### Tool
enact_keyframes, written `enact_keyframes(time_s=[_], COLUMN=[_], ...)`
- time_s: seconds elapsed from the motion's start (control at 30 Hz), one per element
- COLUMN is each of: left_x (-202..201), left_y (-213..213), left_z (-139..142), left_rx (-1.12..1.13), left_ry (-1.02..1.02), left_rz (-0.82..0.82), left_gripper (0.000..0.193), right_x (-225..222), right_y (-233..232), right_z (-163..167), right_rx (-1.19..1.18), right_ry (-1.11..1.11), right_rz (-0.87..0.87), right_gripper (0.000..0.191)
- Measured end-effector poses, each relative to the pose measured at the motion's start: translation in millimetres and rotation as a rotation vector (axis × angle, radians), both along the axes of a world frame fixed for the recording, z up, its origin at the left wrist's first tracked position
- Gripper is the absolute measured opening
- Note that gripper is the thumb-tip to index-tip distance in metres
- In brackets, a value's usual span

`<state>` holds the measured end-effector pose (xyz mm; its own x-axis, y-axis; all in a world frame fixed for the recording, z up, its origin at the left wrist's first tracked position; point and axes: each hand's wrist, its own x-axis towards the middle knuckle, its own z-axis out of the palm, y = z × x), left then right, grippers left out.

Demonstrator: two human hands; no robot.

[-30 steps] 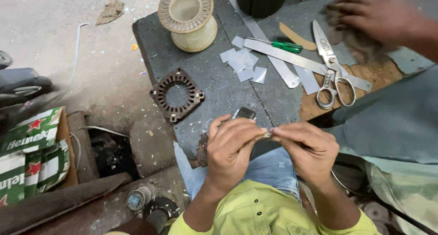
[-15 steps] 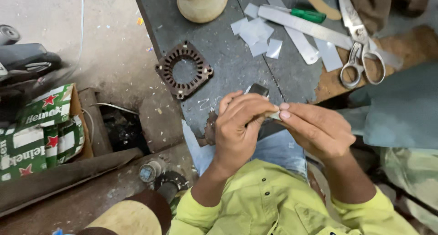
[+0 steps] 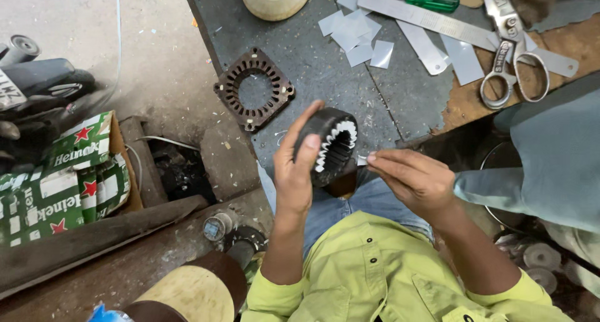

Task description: The person inserts small white rectangular pieces into the slots of a black cylindrical motor stator. They repeatedly pick up pieces from the table and place them into the stator's grooves, rotating the stator as needed.

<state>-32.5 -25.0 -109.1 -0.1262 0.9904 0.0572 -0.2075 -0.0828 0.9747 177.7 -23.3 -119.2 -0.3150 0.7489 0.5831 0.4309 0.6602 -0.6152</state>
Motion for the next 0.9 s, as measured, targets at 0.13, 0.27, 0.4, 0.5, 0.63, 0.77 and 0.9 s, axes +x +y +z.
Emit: enact_keyframes(time_s=[0.13, 0.27, 0.4, 0.5, 0.63, 0.77, 0.9], left_x=[-6, -5, -4, -3, -1, 2, 4], left_y=[-3, -6, -7, -9, -14, -12, -12], left_z=[-10, -9, -6, -4, -1, -2, -3], left_rx=[-0.021, 0.016, 0.044, 0.026, 0.004, 0.026, 0.079], left_ry=[-0.132, -0.057, 0.05, 0.079, 0.143, 0.113, 0.192], left_rz=[0.036, 0.042, 0.043, 0.052, 0.052, 0.03, 0.042], left_gripper=[0.055, 0.056, 0.056, 0.055, 0.054, 0.052, 0.049], right_x=[-4, -10, -21, -28, -33, -29, -18], right_y=[5, 11, 7, 1, -5, -4, -7], right_z=[-2, 3, 7, 8, 7, 6, 8], right_rx=[0.016, 0.029, -0.092, -0.177, -0.088, -0.103, -0.203], right_ry=[-0.044, -0.101, -0.048, 0.028, -0.053, -0.092, 0.015], right_rz=[0.043, 0.055, -0.072, -0.145, -0.142, -0.111, -0.138], right_gripper=[0.027, 0.029, 0.023, 0.021, 0.022, 0.031, 0.041])
